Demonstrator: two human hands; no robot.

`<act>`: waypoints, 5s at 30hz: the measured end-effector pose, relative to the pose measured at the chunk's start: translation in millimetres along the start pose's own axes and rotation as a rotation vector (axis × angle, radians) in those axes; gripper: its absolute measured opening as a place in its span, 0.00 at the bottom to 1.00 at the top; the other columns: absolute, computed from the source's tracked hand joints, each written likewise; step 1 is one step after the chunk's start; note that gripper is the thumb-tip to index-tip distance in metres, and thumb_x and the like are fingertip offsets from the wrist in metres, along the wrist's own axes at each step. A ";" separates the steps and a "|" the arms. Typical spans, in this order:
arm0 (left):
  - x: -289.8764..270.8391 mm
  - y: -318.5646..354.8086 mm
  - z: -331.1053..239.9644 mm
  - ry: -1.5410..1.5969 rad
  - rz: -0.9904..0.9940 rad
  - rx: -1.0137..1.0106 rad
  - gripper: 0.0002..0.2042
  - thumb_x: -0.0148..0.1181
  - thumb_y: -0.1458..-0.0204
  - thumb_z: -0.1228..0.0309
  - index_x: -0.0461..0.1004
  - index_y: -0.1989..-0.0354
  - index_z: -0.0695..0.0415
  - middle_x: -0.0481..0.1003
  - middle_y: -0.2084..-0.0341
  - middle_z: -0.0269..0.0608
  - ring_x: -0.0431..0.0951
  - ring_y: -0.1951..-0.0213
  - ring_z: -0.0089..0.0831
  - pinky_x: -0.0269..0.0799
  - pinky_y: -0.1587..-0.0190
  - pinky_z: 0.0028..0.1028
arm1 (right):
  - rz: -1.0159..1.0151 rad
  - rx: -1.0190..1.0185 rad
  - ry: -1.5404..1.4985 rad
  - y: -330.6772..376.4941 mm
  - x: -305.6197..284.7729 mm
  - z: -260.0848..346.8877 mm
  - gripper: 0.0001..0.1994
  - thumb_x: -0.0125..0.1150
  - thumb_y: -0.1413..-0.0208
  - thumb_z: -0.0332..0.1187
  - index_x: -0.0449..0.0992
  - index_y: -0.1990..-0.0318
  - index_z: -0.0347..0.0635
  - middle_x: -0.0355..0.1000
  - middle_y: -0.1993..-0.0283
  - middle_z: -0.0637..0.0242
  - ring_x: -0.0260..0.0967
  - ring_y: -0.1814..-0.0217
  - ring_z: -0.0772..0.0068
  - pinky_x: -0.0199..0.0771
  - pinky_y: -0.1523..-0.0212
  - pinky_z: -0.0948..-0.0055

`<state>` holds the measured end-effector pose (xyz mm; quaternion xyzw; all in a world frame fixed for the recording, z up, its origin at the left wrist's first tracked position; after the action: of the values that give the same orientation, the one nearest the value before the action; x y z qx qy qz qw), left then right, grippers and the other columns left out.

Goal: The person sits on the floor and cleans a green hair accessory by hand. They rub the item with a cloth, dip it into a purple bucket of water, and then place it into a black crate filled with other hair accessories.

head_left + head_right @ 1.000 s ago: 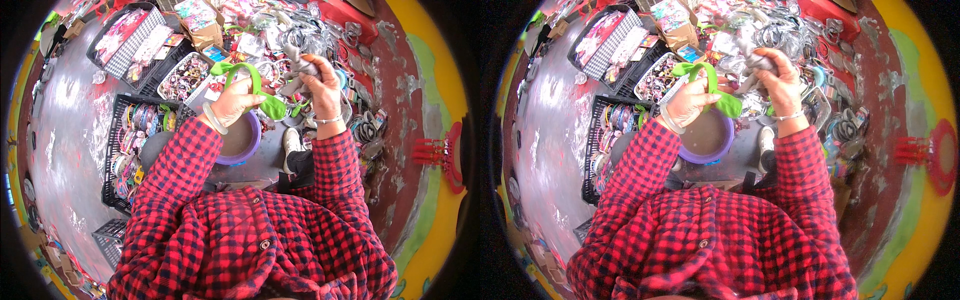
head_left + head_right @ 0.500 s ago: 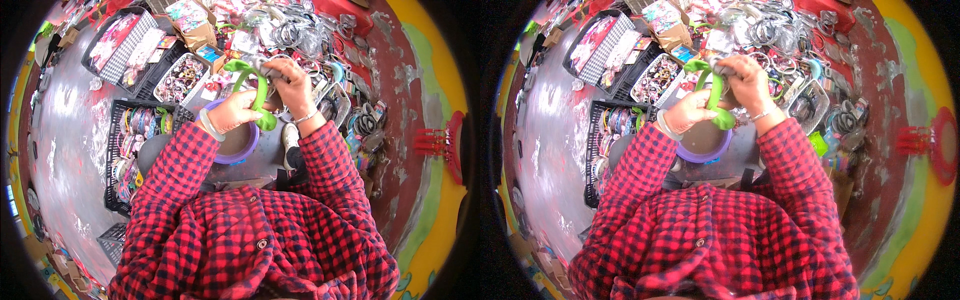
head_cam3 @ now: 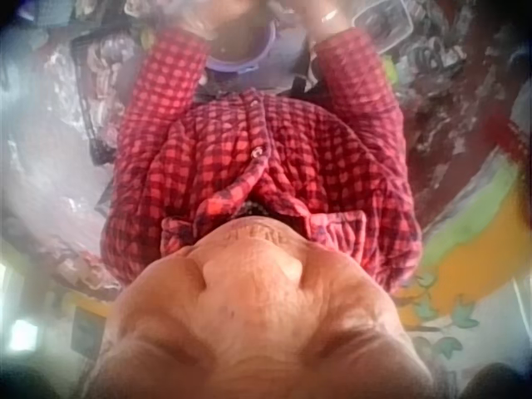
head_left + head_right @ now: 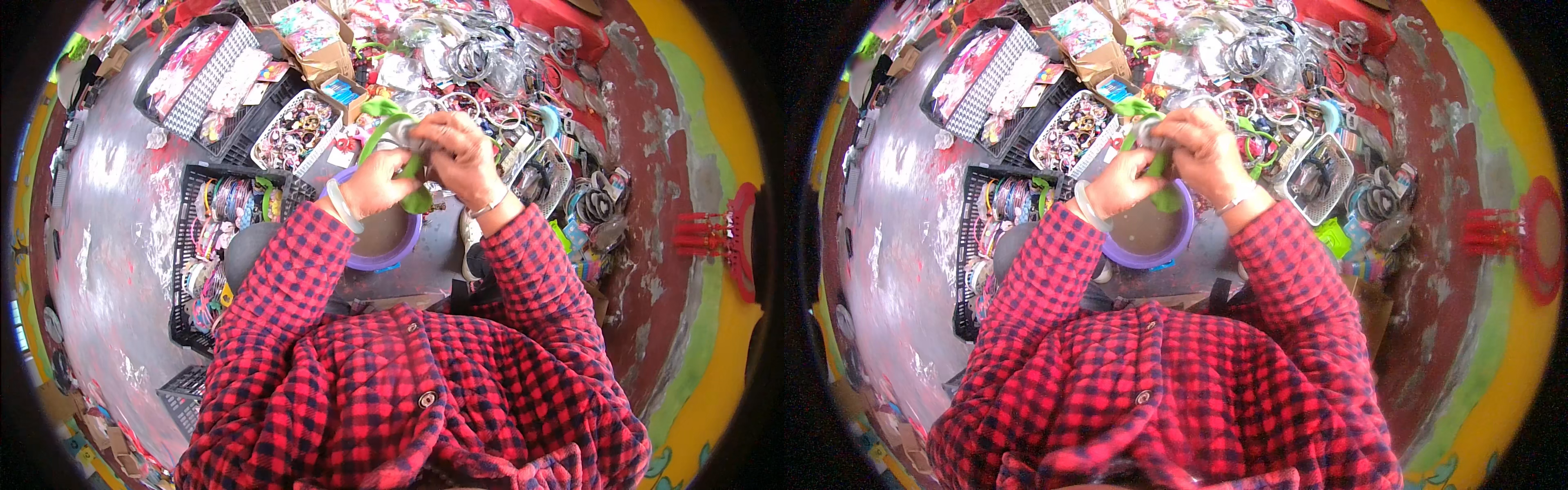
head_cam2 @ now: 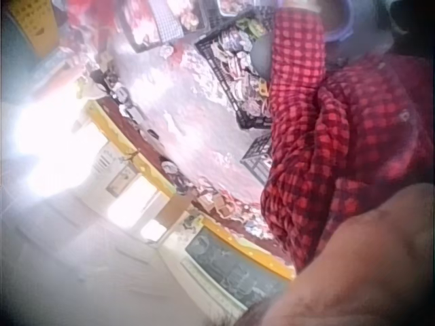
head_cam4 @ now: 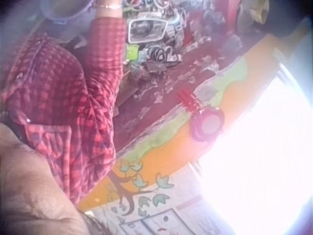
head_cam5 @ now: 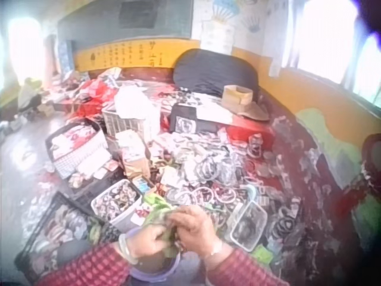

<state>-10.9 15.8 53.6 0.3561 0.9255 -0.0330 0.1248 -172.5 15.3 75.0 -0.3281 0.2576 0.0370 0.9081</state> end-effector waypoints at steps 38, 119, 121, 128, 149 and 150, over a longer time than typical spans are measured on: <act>-9.9 -5.6 6.4 0.949 -0.381 0.133 0.12 0.50 0.47 0.75 0.67 0.55 0.64 0.74 0.66 0.44 0.74 0.62 0.31 0.69 0.55 0.30 | 0.364 0.485 -0.261 13.0 10.6 -14.3 0.07 0.57 0.50 0.31 0.77 0.68 0.36 0.72 0.77 0.70 0.63 0.76 0.83 0.66 0.72 0.76; 1.5 -9.5 23.5 1.040 -0.306 0.029 0.16 0.43 0.55 0.87 0.67 0.57 0.63 0.69 0.60 0.42 0.70 0.55 0.32 0.65 0.52 0.28 | 0.104 -0.069 0.340 4.4 21.2 5.4 0.14 0.50 0.57 0.24 0.71 0.59 0.37 0.70 0.60 0.57 0.65 0.59 0.55 0.67 0.57 0.64; -0.8 -11.6 25.3 1.048 -0.405 0.073 0.16 0.44 0.57 0.87 0.67 0.58 0.64 0.69 0.62 0.41 0.70 0.57 0.31 0.65 0.54 0.26 | 0.127 -0.125 0.391 8.9 24.5 8.9 0.15 0.50 0.58 0.25 0.71 0.59 0.36 0.69 0.60 0.57 0.65 0.60 0.56 0.68 0.58 0.66; -14.1 -7.3 23.6 1.247 -0.303 0.173 0.16 0.44 0.54 0.82 0.66 0.55 0.65 0.71 0.60 0.43 0.70 0.55 0.33 0.63 0.49 0.30 | 0.205 -0.167 0.313 9.7 22.0 14.0 0.17 0.51 0.63 0.20 0.72 0.60 0.36 0.68 0.60 0.59 0.66 0.60 0.59 0.67 0.58 0.67; -2.7 -13.6 34.8 1.316 -0.404 0.034 0.12 0.41 0.42 0.66 0.67 0.59 0.61 0.70 0.64 0.41 0.67 0.55 0.31 0.61 0.50 0.31 | 0.223 -0.179 0.235 2.2 27.0 15.7 0.10 0.51 0.62 0.23 0.72 0.68 0.39 0.67 0.61 0.60 0.63 0.57 0.56 0.67 0.57 0.66; -5.3 -12.5 29.5 1.299 -0.368 0.062 0.12 0.39 0.42 0.66 0.67 0.60 0.62 0.70 0.62 0.44 0.66 0.51 0.32 0.59 0.46 0.32 | 0.212 -0.174 0.237 3.4 28.0 18.2 0.10 0.51 0.63 0.23 0.72 0.69 0.39 0.68 0.62 0.61 0.64 0.57 0.56 0.67 0.57 0.66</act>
<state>-9.3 -1.3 26.1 0.1438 0.8568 0.1407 -0.4748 -141.1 26.3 71.1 -0.3785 0.3917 0.1159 0.8306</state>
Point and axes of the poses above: each hand's wrist, its own y-axis away from the middle knuckle, its own x-axis out of the palm, z = x × y, the point moved 1 cm from there along -y, towards the middle knuckle
